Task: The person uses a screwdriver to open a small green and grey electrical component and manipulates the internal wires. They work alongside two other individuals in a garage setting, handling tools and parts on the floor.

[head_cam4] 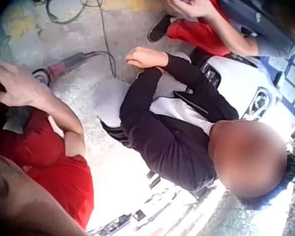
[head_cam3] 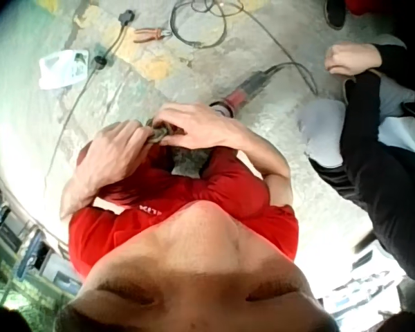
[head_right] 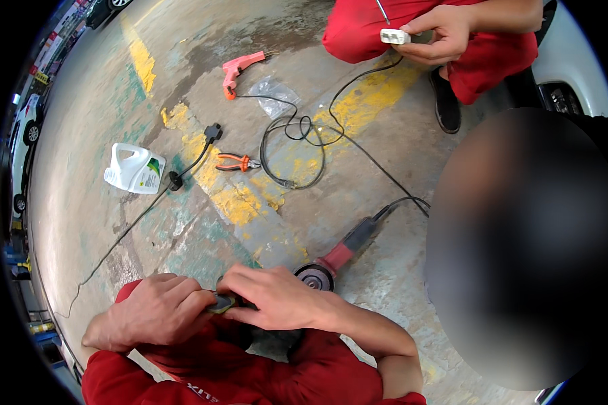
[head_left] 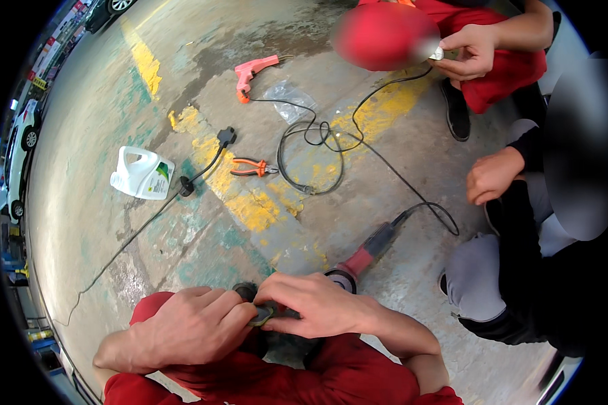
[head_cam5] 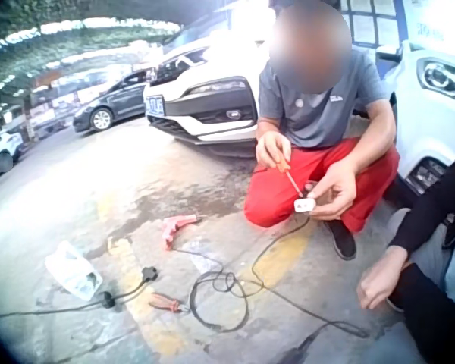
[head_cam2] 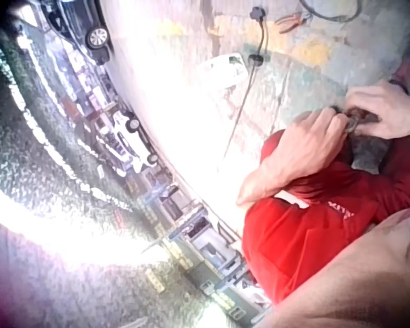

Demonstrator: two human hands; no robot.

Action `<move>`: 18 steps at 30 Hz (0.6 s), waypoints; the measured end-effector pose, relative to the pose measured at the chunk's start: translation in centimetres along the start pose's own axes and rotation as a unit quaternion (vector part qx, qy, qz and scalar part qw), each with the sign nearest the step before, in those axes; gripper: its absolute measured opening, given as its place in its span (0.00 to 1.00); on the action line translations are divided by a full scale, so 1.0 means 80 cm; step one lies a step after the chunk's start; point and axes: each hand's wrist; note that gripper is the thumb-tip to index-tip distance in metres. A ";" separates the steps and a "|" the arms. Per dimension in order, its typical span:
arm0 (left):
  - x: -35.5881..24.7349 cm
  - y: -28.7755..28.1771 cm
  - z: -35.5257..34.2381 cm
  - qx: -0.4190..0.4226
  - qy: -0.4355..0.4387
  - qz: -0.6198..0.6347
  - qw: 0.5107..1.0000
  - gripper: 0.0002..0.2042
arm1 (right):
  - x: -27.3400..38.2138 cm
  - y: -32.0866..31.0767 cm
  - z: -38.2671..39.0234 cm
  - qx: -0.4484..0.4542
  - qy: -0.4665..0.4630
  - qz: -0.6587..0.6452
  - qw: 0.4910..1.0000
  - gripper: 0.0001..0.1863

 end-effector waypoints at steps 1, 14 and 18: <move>0.000 0.001 0.000 0.000 -0.001 -0.001 1.000 0.10 | -0.001 0.002 0.000 0.000 -0.001 0.001 1.000 0.19; -0.004 -0.003 -0.006 0.001 0.000 0.001 1.000 0.11 | -0.002 -0.001 0.002 0.011 0.001 0.001 1.000 0.18; -0.003 -0.004 -0.004 0.004 0.000 0.003 1.000 0.11 | -0.002 0.000 0.001 0.010 -0.002 0.003 1.000 0.18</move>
Point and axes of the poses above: each hand's wrist, its own z-axis away from the middle knuckle, its own y-axis out of the palm, x = y × z, and after that the axes turned 1 degree about -x, right-handed
